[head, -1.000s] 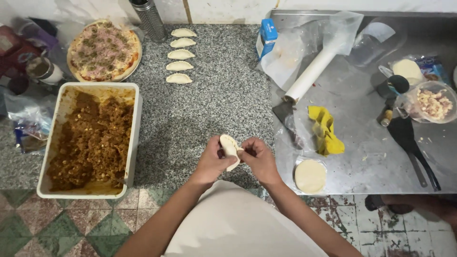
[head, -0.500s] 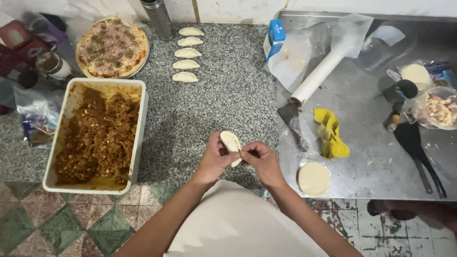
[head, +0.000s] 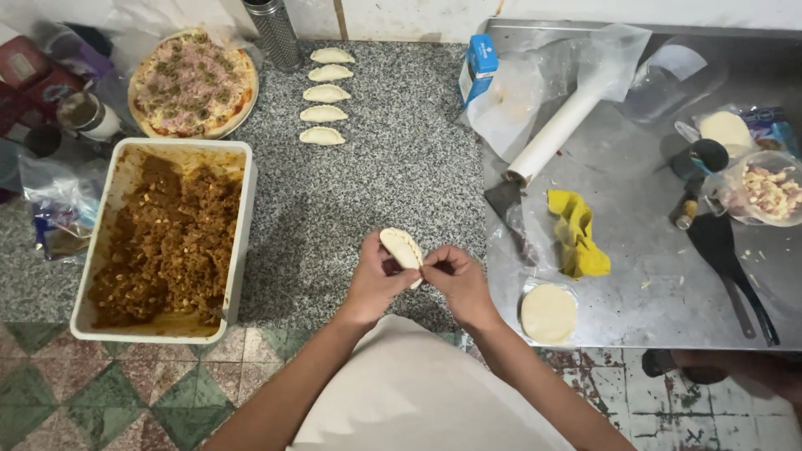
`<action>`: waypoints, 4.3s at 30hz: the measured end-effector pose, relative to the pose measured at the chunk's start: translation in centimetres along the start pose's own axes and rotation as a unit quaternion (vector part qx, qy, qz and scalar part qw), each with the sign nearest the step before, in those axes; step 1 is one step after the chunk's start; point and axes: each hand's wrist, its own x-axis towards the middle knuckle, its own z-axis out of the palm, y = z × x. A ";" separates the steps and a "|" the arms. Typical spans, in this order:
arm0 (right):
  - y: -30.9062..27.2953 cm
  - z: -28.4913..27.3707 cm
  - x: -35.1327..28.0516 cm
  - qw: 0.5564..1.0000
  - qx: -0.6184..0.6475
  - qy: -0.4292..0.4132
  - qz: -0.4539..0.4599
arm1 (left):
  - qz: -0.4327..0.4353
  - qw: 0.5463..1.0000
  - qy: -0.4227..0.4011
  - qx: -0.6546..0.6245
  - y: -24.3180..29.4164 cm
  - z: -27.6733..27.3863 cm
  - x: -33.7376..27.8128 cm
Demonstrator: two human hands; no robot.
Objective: Filling and sealing dough circles with meat mixture to make empanadas
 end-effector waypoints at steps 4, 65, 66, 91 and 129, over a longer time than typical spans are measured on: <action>-0.1 0.1 0.1 0.999 0.007 0.015 -0.029 | 0.000 1.000 -0.009 -0.008 -2.2 -0.4 1.0; -1.0 5.4 -0.2 0.997 -0.023 -0.030 -0.073 | 0.121 0.970 0.067 -0.201 -3.5 -4.9 1.4; -0.6 5.7 0.2 0.995 -0.014 -0.059 -0.078 | 0.112 0.971 0.071 -0.198 -3.0 -5.2 1.5; 6.5 18.9 23.9 0.903 -0.423 0.038 -0.067 | -0.045 0.988 0.061 0.134 8.9 -26.5 -11.3; -6.1 -14.4 -9.9 0.871 0.447 0.120 0.167 | 0.578 0.550 -0.322 0.510 -2.1 14.8 -0.7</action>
